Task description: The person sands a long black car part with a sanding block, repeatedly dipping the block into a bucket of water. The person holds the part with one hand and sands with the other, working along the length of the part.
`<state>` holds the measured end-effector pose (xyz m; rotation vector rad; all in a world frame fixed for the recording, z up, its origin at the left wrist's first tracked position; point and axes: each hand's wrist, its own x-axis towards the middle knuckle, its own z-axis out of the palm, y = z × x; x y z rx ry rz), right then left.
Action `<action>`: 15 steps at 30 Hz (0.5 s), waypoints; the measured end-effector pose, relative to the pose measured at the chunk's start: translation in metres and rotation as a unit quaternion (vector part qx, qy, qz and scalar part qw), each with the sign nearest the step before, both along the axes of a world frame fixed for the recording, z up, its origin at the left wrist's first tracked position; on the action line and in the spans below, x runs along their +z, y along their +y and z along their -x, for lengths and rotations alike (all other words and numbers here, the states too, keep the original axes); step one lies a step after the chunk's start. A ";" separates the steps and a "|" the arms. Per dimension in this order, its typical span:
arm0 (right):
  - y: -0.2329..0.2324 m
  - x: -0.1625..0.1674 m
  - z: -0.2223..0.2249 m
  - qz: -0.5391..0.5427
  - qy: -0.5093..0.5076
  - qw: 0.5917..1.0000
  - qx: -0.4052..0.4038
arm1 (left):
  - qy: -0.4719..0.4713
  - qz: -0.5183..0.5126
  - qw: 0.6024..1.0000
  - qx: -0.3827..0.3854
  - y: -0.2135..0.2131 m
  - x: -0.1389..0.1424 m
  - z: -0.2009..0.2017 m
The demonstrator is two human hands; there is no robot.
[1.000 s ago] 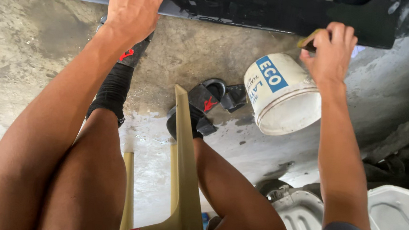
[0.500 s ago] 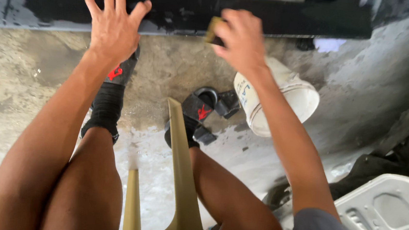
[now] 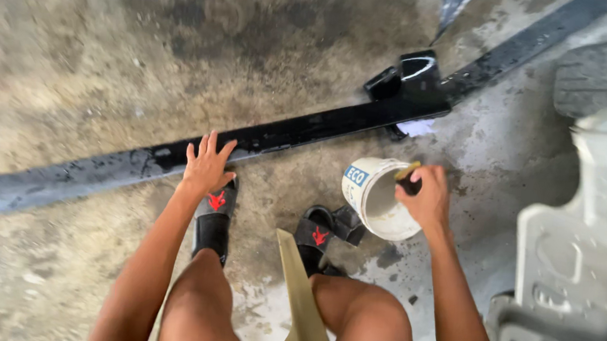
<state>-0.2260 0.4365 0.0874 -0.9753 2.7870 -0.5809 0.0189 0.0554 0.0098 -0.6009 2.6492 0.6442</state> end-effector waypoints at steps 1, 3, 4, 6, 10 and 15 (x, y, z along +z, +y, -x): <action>0.015 0.013 -0.016 0.008 -0.008 1.000 -0.020 | 0.029 -0.004 1.000 0.004 -0.001 0.019 -0.006; 0.046 0.036 -0.062 0.007 -0.029 0.997 -0.077 | 0.084 -0.017 0.996 0.020 0.001 0.056 -0.034; 0.061 0.049 -0.081 0.000 -0.034 0.993 -0.109 | 0.115 -0.021 0.993 0.033 0.002 0.073 -0.052; 0.093 0.071 -0.113 0.071 0.017 0.992 -0.106 | 0.181 -0.033 0.980 0.071 0.005 0.103 -0.103; 0.156 0.108 -0.207 0.116 0.077 0.939 -0.314 | 0.197 -0.044 0.973 0.112 0.054 0.133 -0.253; 0.205 0.151 -0.334 0.045 0.127 0.927 -0.350 | 0.078 -0.265 0.916 0.291 0.149 0.139 -0.404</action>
